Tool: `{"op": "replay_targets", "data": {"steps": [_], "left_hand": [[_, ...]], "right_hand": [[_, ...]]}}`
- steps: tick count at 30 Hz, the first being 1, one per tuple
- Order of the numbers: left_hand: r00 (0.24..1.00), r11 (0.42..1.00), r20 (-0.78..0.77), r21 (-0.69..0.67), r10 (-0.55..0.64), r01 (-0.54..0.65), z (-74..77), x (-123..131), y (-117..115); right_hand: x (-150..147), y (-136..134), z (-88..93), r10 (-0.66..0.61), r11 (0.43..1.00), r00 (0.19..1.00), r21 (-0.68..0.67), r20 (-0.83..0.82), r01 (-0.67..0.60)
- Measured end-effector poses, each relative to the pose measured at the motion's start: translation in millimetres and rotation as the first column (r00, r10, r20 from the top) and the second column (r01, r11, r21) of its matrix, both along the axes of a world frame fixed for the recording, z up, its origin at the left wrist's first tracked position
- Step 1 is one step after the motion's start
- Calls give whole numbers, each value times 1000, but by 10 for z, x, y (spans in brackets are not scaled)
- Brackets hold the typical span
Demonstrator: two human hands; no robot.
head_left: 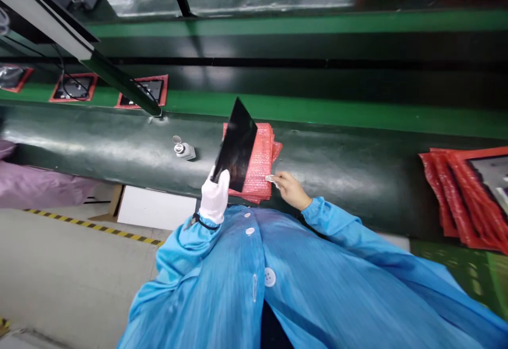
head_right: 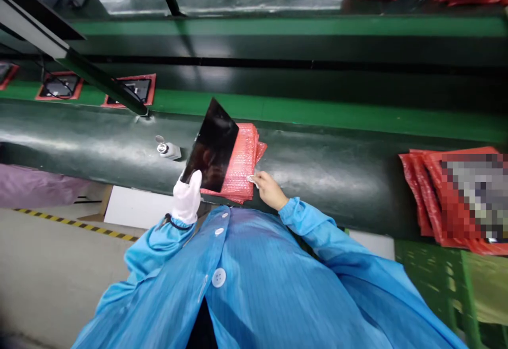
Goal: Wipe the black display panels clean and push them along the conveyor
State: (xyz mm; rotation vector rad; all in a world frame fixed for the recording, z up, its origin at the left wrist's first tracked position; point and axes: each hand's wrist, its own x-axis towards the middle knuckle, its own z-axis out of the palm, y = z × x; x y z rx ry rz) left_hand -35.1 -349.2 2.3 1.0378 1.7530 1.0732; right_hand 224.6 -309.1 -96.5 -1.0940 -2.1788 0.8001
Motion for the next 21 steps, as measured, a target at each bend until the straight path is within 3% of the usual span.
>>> {"op": "replay_targets", "data": {"steps": [2,4,7,11,14,16,18,21], "left_hand": [[994,998,-100,28,-51,54,153,122,82],[956,982,-240,52,-166,184,181,337,148],[839,933,-430,-23,-333,358,17,696,178],[717,861,-478,-251,-507,442,-255,905,183],[663,817,-478,-337,-577,468,-271,664,371],[661,873,-573,-362,-484,327,-236,354,608],[656,923,-672,-372,-343,101,-240,41,857],[679,909,-653,-414,-336,52,-350,-225,1077]], "right_hand": [[-117,23,-76,0,999,1000,-39,4,0],[-213,27,-145,1,998,1000,-60,6,-1],[-245,18,-221,-26,998,1000,-62,-4,26],[-136,10,-306,-107,991,993,-81,-43,103],[-75,30,-354,-192,976,979,-117,-65,184],[-79,63,-367,-226,966,971,-140,-72,215],[-112,106,-366,-240,962,968,-153,-73,227],[-175,162,-359,-239,960,969,-164,-62,226]]}}
